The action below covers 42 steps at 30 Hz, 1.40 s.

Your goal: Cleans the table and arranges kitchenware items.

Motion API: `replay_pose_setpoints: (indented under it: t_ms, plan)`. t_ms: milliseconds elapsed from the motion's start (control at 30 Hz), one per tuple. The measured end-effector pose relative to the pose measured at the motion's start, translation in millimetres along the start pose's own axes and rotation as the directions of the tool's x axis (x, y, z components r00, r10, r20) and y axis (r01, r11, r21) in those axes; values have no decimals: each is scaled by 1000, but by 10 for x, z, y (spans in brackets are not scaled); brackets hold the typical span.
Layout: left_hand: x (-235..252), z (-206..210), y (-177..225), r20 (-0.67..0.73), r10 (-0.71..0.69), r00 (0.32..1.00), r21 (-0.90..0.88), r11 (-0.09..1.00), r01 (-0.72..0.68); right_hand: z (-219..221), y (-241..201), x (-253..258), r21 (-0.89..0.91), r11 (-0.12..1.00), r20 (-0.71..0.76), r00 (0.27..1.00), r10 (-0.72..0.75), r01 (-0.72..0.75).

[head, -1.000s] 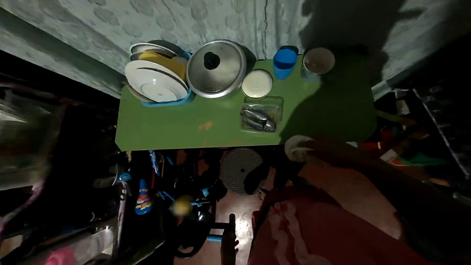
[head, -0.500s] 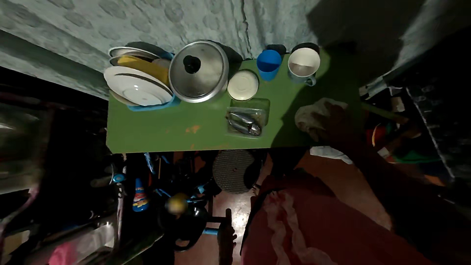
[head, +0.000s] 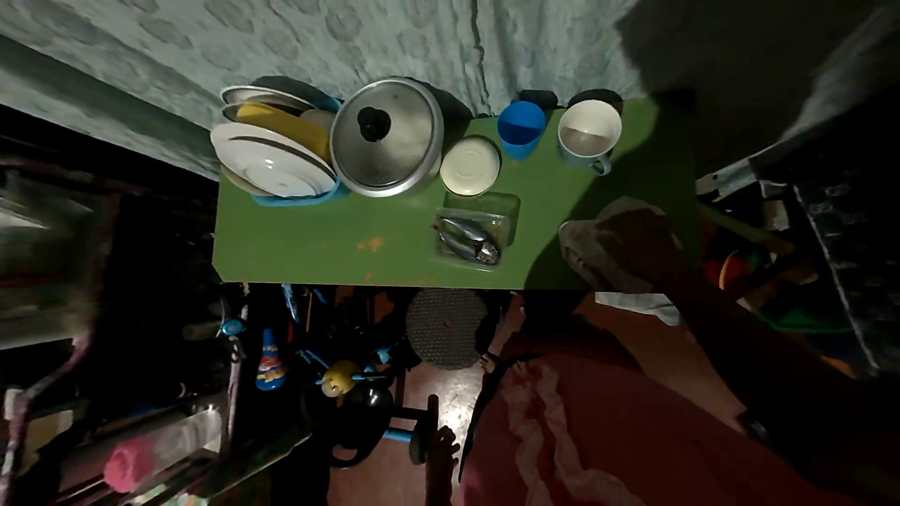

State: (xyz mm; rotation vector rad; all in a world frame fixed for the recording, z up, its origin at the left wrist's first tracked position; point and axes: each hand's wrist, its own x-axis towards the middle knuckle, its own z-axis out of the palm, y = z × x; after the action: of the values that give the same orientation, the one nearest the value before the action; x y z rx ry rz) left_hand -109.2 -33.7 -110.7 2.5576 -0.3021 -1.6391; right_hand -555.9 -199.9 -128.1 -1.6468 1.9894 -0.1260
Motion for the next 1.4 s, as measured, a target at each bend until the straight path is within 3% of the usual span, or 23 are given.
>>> replay_pose_setpoints:
  t_ms: [67, 167, 267, 367, 467, 733, 867, 1000, 1067, 1167, 1200, 1300, 1367, 1400]
  plan:
    - [-3, -5, -34, -12, 5, 1000, -11, 1000, -6, -62, 28, 100, 99, 994, -67, 997, 43, -37]
    - [16, -3, -70, -33, -3, 999, -9, 1000, 2, -168, -21, 218, 421, 900, -136, 972, 191, -117]
    - [-80, 17, -23, -34, 0, 999, -25, 1000, -1, -195, -31, 356, 669, 737, -190, 935, 299, -100]
    - [-76, 40, -88, -32, 14, 999, -40, 999, -16, -211, -65, 584, 854, 501, -86, 915, 394, -136]
    - [-122, 59, -91, -44, 5, 999, -16, 1000, -5, -222, -91, 801, 905, 391, -21, 899, 438, -169]
    - [-117, 85, -224, -52, 0, 999, -36, 999, -2, -241, -184, 1017, 881, 448, -56, 905, 421, -153]
    - [-251, 125, -117, -55, -26, 998, -94, 995, 21, -174, -289, 936, 917, 373, -53, 883, 466, -142]
    - [-151, 137, -196, -40, -23, 999, -89, 996, 20, 12, -447, 829, 939, 277, 59, 889, 455, -204]
    - [-299, 126, -109, -13, 24, 1000, -73, 997, -24, 92, -543, 832, 927, 323, 42, 907, 419, -192]
    - [-986, 121, 608, 38, -73, 997, -29, 997, 74, 141, -717, 902, 809, 586, -123, 961, 247, -47]
    - [-988, 122, 601, 30, -68, 997, -30, 997, 69, 159, -766, 960, 734, 677, -211, 965, 152, 54]
    - [-328, 114, -105, -31, 14, 999, -84, 996, -17, 129, -995, 1154, 417, 835, -416, 892, -174, 358]
    - [-149, 98, -262, -45, -26, 999, -118, 993, 20, -59, -1296, 1143, 292, 869, -347, 891, -292, 398]
    - [-129, 92, -282, -50, -36, 998, -133, 991, 29, -277, -1526, 1015, 288, 891, -213, 930, -298, 351]
